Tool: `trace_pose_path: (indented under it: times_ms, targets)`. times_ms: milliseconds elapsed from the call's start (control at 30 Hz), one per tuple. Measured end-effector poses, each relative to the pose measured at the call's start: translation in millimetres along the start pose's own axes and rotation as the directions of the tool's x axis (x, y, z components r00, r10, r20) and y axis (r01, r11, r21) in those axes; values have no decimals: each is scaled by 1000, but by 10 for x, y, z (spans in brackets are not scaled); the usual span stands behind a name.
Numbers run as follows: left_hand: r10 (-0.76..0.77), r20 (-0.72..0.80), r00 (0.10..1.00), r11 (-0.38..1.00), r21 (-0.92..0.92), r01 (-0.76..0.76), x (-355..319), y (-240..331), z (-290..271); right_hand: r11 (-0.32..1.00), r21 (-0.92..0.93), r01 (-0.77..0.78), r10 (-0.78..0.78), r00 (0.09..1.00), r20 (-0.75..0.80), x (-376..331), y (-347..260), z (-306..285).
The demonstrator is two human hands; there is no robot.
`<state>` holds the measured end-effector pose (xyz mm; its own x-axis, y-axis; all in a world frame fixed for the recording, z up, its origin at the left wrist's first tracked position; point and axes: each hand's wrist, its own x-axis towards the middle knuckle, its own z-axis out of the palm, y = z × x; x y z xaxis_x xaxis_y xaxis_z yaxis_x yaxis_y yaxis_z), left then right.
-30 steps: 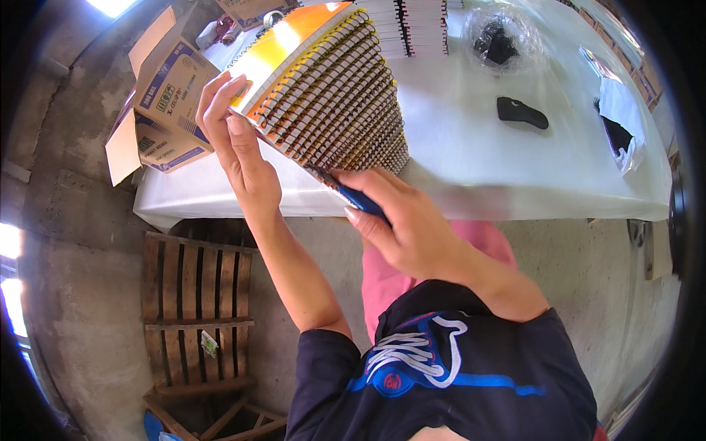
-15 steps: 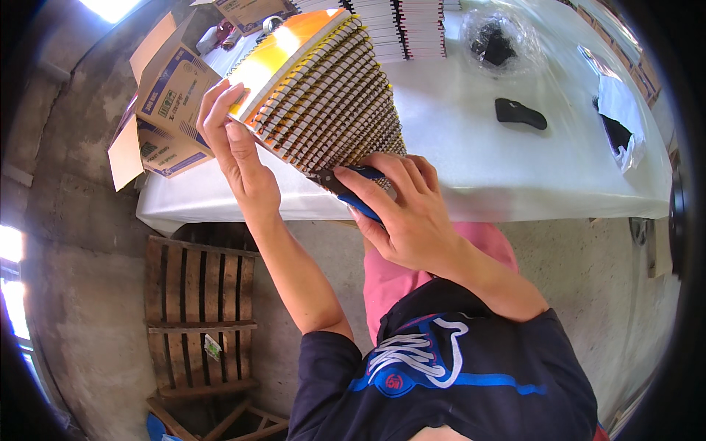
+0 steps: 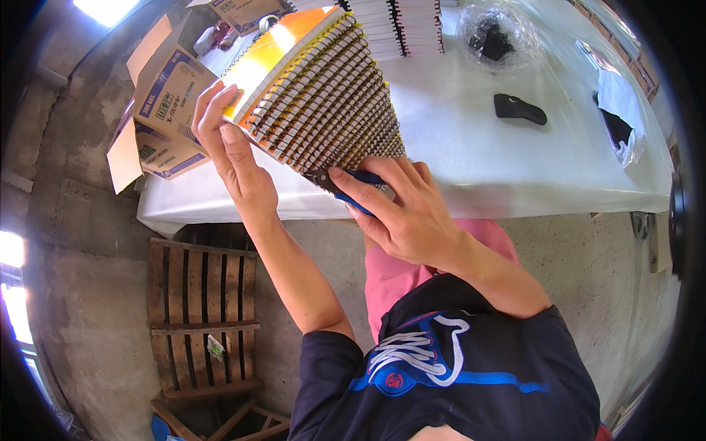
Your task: The person uses pliers to trim excess spiral wire from a stack of notebooks, then places the trimmed stack on the table. The person then unpacks notebooks from a cardboard box and stacks them on the table.
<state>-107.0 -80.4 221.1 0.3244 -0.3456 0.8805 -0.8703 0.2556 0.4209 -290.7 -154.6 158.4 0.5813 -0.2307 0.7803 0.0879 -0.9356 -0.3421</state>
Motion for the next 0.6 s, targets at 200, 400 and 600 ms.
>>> trace_pose_path:
  times_ms: [200,400,600]
  targets:
    - [10,12,1000,1000,25,-10,12,20,2,934,338,-113,104,994,44,-67,-13,106]
    - [4,13,1000,1000,28,-5,4,10,-9,-51,717,-695,320,669,671,41,-98,-77]
    - [-6,6,1000,999,43,5,15,9,-17,957,221,-186,179,982,50,-77,-7,23]
